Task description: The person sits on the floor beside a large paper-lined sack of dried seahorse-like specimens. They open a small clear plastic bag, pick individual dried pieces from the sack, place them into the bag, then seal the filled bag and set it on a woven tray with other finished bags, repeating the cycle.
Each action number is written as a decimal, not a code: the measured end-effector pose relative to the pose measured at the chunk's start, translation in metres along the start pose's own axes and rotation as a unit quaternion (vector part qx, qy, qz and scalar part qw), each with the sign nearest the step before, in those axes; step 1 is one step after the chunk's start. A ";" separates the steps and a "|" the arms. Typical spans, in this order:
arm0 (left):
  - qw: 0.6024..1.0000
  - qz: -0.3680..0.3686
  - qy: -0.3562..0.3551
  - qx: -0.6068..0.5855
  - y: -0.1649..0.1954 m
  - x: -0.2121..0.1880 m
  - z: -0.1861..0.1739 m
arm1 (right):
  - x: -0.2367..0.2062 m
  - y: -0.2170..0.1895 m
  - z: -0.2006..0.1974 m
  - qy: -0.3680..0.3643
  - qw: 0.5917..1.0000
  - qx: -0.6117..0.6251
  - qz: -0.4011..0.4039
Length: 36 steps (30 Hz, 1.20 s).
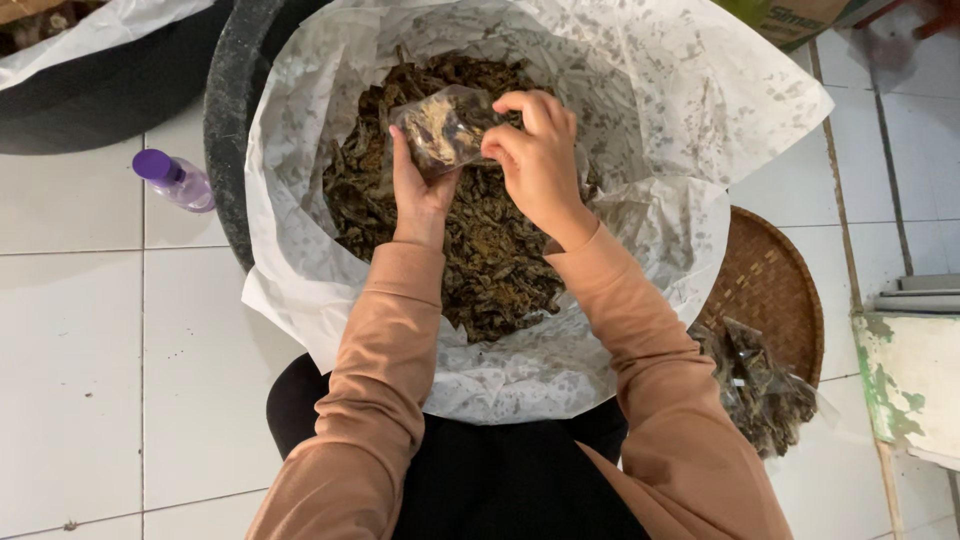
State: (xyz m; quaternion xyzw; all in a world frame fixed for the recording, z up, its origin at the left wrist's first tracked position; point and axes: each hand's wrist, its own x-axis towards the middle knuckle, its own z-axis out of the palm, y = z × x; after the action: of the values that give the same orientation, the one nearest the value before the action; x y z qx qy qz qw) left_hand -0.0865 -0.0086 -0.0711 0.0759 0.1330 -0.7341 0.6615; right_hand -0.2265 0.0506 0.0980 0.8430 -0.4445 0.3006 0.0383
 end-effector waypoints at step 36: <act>0.942 -0.150 0.037 0.297 0.010 -0.012 0.031 | 0.081 0.042 -0.055 0.159 0.966 -0.065 -0.194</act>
State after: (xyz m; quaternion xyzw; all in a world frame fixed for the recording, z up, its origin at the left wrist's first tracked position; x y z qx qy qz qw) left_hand -0.0735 -0.0075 -0.0389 0.2750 -0.0569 -0.8276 0.4860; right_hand -0.2508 -0.0152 0.1776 0.8500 -0.2797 0.3880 0.2205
